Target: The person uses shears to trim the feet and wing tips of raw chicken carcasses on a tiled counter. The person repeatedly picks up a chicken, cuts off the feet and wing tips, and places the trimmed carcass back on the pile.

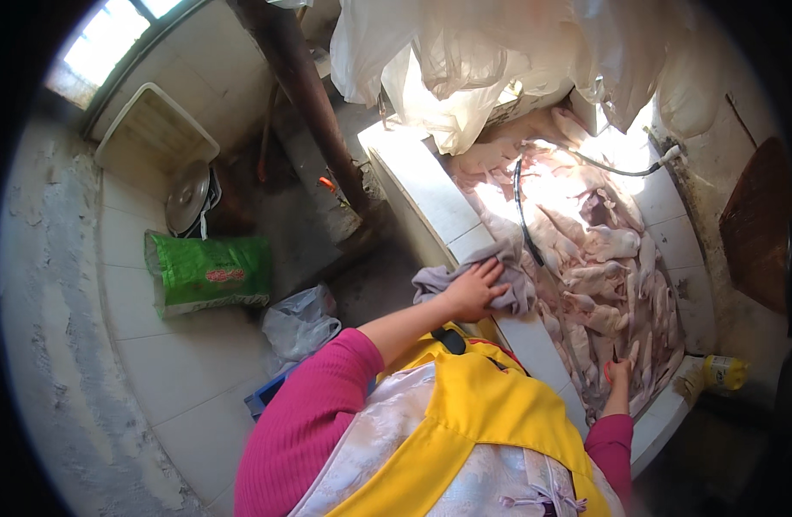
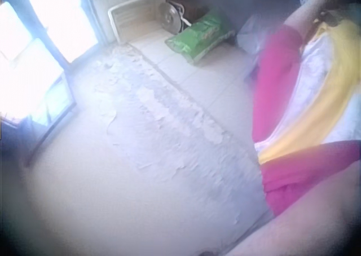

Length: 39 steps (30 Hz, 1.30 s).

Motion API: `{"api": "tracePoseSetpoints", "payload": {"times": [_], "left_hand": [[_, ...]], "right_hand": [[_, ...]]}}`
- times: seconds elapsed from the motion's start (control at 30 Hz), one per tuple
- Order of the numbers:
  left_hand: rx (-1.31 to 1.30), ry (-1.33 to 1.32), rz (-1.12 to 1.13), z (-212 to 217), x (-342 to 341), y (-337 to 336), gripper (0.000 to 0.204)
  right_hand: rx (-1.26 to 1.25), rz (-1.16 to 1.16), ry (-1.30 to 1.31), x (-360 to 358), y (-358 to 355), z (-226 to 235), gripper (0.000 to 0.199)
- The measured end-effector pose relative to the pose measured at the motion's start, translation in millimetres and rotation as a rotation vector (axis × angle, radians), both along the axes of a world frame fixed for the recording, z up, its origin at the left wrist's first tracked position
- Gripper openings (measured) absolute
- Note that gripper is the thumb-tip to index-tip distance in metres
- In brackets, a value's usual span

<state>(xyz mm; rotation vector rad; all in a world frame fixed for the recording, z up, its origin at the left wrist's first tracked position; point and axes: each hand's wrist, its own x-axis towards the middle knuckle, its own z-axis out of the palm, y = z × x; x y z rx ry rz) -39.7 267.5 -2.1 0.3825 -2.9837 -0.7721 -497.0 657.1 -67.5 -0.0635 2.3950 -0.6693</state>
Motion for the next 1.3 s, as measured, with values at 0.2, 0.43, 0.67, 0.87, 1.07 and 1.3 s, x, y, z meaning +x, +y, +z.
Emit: {"api": "tracePoseSetpoints", "payload": {"times": [0.2,0.43,0.67,0.87,1.07,1.3], "left_hand": [[0.084,0.009,-0.012,-5,15,8,0.063],[0.100,0.162,0.028,4,0,6,0.051],[0.183,0.358,0.248,-15,-6,17,0.052],[0.057,0.269,0.213,-6,-7,20,0.056],[-0.019,0.140,-0.089,-24,-40,40,0.042],[0.059,-0.034,-0.288,-25,-112,45,0.061]], "right_hand": [[-0.503,0.543,0.069,131,-242,18,0.043],[-0.476,0.987,0.488,337,-493,64,0.043],[-0.539,1.270,0.817,393,-534,46,0.028],[-0.946,0.451,0.071,338,-378,31,0.023],[-0.795,0.757,0.494,309,-264,43,0.028],[-0.084,0.752,0.442,254,-143,45,0.062]]}}
